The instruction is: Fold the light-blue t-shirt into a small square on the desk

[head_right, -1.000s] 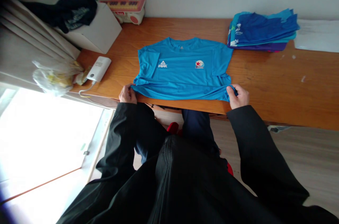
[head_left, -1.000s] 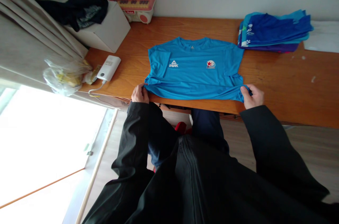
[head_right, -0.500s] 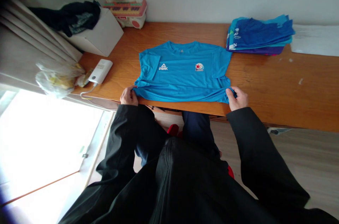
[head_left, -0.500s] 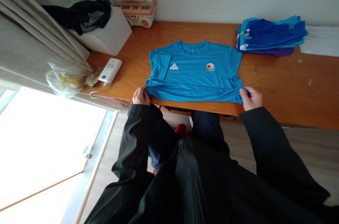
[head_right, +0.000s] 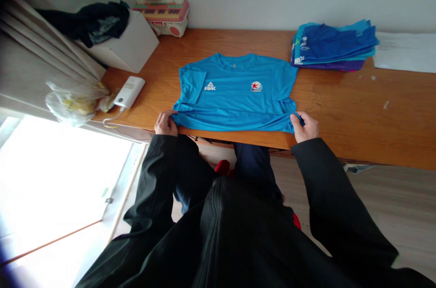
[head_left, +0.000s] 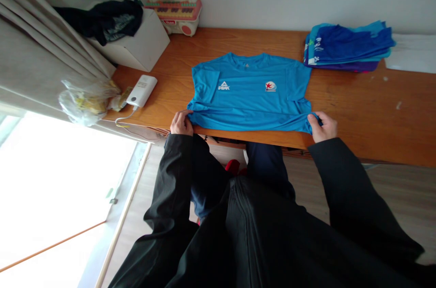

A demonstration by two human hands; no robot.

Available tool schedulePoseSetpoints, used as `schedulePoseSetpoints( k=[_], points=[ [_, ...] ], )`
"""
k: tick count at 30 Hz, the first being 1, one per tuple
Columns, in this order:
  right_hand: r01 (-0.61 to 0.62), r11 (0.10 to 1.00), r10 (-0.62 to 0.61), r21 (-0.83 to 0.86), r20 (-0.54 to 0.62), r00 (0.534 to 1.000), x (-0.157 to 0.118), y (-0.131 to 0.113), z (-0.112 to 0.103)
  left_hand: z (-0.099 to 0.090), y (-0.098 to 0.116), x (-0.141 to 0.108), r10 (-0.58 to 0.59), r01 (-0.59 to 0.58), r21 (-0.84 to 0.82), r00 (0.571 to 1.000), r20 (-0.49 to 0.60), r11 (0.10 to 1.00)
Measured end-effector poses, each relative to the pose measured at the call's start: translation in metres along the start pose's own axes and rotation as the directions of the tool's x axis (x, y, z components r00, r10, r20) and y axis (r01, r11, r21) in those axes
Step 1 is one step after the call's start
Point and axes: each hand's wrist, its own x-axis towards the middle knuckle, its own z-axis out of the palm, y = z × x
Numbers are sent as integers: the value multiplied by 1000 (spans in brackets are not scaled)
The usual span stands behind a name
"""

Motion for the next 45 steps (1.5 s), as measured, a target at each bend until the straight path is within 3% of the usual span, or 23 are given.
schedulePoseSetpoints(
  k=[6,18,33,45],
  points=[
    [82,996,-82,-20,-29,996,0,7,4,0,4,0,5,-5,4,1000,-11,1000],
    [75,997,-77,-35,-30,997,0,6,4,-2,3,1,5,-5,2,1000,-1,1000],
    [-83,996,82,43,38,996,-2,-17,-6,-4,1,1,-7,7,-20,999,38,1000],
    [96,995,-96,-24,-34,995,0,11,5,0,-2,1,-8,7,34,1000,22,999]
  ],
)
